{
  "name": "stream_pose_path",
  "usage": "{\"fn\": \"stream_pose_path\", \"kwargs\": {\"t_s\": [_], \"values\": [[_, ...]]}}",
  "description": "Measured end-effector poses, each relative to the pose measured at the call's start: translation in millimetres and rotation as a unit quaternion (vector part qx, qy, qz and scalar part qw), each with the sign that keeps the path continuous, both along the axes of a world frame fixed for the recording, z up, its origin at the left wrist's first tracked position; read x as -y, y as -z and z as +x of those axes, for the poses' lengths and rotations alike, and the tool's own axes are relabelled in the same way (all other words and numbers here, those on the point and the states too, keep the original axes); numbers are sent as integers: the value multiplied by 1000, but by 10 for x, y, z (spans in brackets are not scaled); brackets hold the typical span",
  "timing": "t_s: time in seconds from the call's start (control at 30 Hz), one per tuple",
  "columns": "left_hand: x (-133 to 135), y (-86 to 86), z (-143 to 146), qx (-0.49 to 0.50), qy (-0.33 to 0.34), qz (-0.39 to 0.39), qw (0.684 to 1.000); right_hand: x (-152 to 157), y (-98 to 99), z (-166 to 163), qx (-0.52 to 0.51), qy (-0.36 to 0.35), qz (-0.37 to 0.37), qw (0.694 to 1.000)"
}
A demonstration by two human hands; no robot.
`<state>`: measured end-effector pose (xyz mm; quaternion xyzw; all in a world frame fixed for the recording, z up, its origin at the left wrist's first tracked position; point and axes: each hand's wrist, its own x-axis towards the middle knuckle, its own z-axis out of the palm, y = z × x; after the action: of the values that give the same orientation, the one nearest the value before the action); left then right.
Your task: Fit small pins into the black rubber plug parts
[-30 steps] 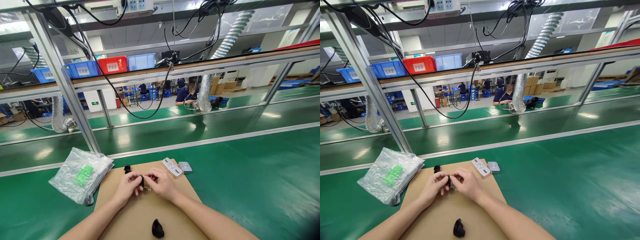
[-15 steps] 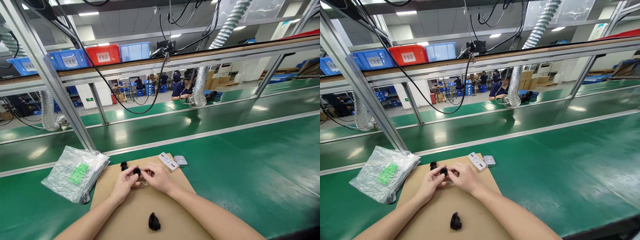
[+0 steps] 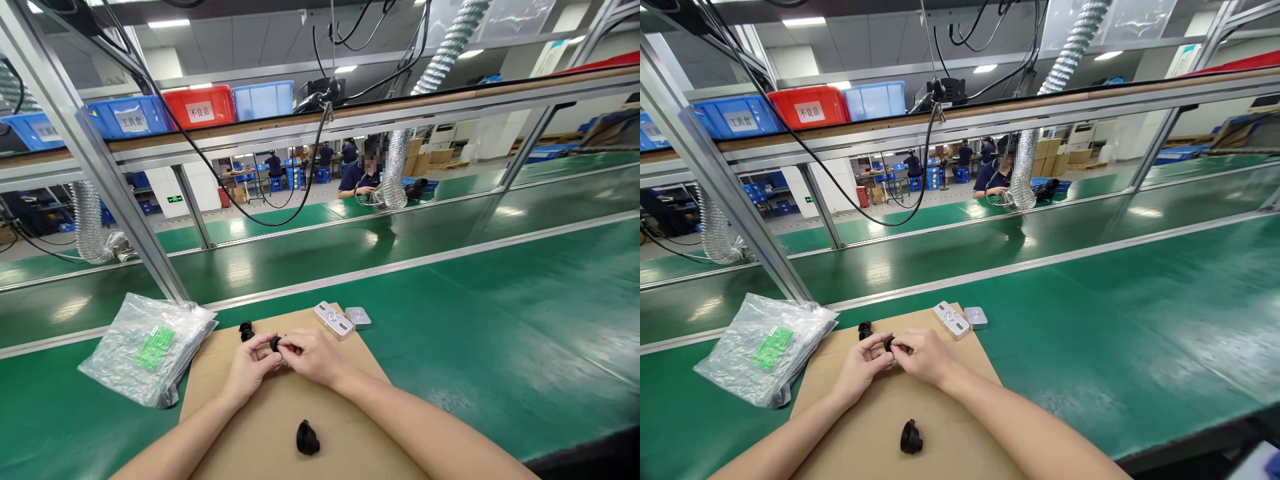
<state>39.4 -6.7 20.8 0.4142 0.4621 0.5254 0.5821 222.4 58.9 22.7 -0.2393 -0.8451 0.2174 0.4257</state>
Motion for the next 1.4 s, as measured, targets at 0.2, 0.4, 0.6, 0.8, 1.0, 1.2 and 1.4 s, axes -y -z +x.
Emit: {"fn": "stream_pose_path", "kwargs": {"t_s": [0.2, 0.4, 0.6, 0.8, 1.0, 1.2, 1.4], "values": [[-20, 7, -6, -1, -9, 3, 1000, -8, 46, -10, 9, 5, 26, 1000], [-47, 49, -20, -10, 9, 41, 999, 10, 58, -5, 36, 32, 50, 998], [-74, 138, -65, -25, -34, 72, 997, -5, -28, 14, 20, 56, -64, 996], [-21, 175, -80, -176, -46, 141, 973, 21, -50, 3, 69, 39, -110, 991], [13, 130, -100, -330, -69, 236, 912, 33, -29, -12, 49, 40, -98, 993], [25, 89, -97, -365, -72, 267, 889, 45, -11, -20, 39, 44, -73, 996], [25, 99, -100, -372, -68, 271, 885, 54, -30, -22, 33, 38, -66, 997]]}}
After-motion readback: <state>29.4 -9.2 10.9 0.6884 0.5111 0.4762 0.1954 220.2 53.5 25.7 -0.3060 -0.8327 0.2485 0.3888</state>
